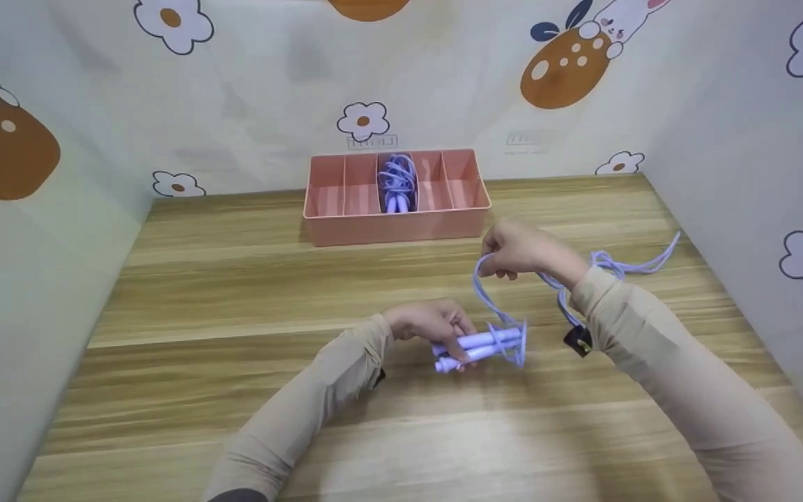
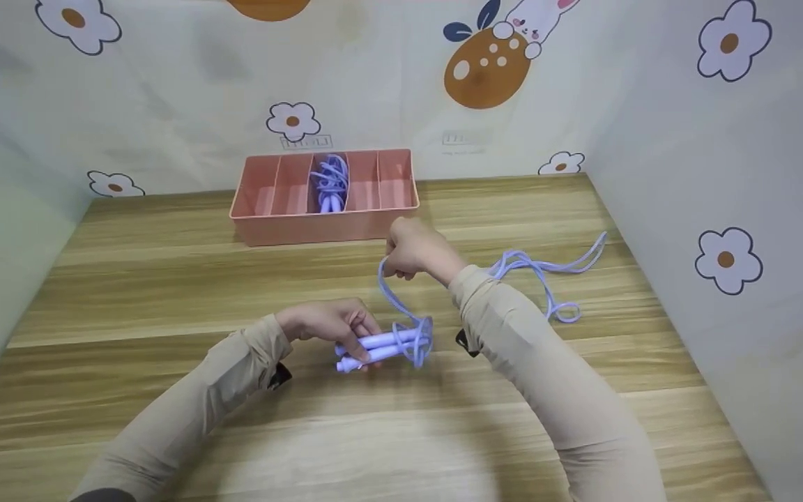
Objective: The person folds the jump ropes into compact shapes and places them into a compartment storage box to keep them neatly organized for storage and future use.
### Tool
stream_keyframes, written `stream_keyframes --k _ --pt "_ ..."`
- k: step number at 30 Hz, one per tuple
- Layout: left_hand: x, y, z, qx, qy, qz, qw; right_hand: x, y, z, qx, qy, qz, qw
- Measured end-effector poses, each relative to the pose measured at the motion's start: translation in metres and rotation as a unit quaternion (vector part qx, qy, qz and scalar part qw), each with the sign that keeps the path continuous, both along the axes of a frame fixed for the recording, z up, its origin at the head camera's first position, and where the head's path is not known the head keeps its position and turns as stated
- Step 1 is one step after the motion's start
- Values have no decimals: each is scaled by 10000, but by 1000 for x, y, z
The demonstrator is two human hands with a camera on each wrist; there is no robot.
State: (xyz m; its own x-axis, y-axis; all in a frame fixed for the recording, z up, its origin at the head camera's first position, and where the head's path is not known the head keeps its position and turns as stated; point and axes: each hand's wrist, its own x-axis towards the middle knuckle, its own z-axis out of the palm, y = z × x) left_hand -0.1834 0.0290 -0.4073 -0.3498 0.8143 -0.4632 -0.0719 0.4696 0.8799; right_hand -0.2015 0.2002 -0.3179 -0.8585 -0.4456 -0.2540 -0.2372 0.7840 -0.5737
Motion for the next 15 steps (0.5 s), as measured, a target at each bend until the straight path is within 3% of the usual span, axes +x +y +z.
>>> stream_keyframes --k 4,8,12,15 --pt "-4 1 -6 217 -287 163 9992 8 -15 -4 141 524 -38 9985" --pt "-9 0 -14 569 -748 987 9907 21 -30 -6 238 1135 -35 9932" --pt "-13 -3 -17 1114 -1030 2181 9641 40 -38 -5 1 1738 -55 9848" --pt "-16 -9 -15 1479 -1032 2819 9424 53 -39 -5 -474 1733 -72 9837"
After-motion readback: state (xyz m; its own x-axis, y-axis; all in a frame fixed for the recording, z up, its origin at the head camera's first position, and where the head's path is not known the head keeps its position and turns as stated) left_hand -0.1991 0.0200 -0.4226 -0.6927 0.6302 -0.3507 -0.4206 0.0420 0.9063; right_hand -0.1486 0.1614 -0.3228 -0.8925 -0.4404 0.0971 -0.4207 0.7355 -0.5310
